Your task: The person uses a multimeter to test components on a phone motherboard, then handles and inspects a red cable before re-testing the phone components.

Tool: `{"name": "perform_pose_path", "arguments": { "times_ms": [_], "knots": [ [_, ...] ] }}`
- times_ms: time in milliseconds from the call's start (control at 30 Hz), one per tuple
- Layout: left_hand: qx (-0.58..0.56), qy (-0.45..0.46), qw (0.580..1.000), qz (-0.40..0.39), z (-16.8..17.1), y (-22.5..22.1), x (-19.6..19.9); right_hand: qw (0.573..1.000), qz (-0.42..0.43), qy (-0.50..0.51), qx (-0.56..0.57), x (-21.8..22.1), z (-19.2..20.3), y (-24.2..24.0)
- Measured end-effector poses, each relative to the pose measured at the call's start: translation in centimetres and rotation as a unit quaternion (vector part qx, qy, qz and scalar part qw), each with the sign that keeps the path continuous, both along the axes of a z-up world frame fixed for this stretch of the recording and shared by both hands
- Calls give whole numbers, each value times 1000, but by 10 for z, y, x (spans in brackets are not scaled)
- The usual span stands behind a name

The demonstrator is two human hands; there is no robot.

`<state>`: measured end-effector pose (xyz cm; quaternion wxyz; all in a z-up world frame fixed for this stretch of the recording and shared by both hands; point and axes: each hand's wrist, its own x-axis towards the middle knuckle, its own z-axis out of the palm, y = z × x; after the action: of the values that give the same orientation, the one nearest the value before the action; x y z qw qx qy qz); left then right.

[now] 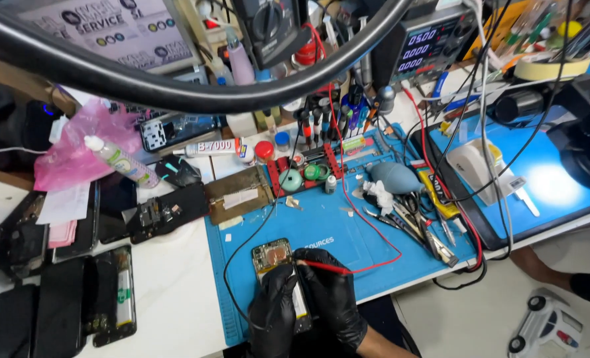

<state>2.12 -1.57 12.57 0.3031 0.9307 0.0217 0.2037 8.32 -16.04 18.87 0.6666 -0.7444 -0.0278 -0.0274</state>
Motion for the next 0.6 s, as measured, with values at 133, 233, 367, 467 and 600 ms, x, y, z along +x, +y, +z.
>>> {"name": "perform_pose_path", "arguments": {
  "times_ms": [133,233,367,467,600],
  "knots": [
    [21,-39,998,-45,30,-3,4,1000,4,-19,0,0,17,1],
    [-64,-18,996,-54,64,-8,10,999,17,3,36,-1,24,1],
    [-36,-22,999,-32,92,-9,11,1000,10,1,-6,-1,17,0],
    [-76,-6,997,11,112,-8,9,999,19,-2,37,-5,21,0],
    [-211,-58,975,33,105,-6,11,999,28,-23,-11,-2,25,0]
  ]
}}
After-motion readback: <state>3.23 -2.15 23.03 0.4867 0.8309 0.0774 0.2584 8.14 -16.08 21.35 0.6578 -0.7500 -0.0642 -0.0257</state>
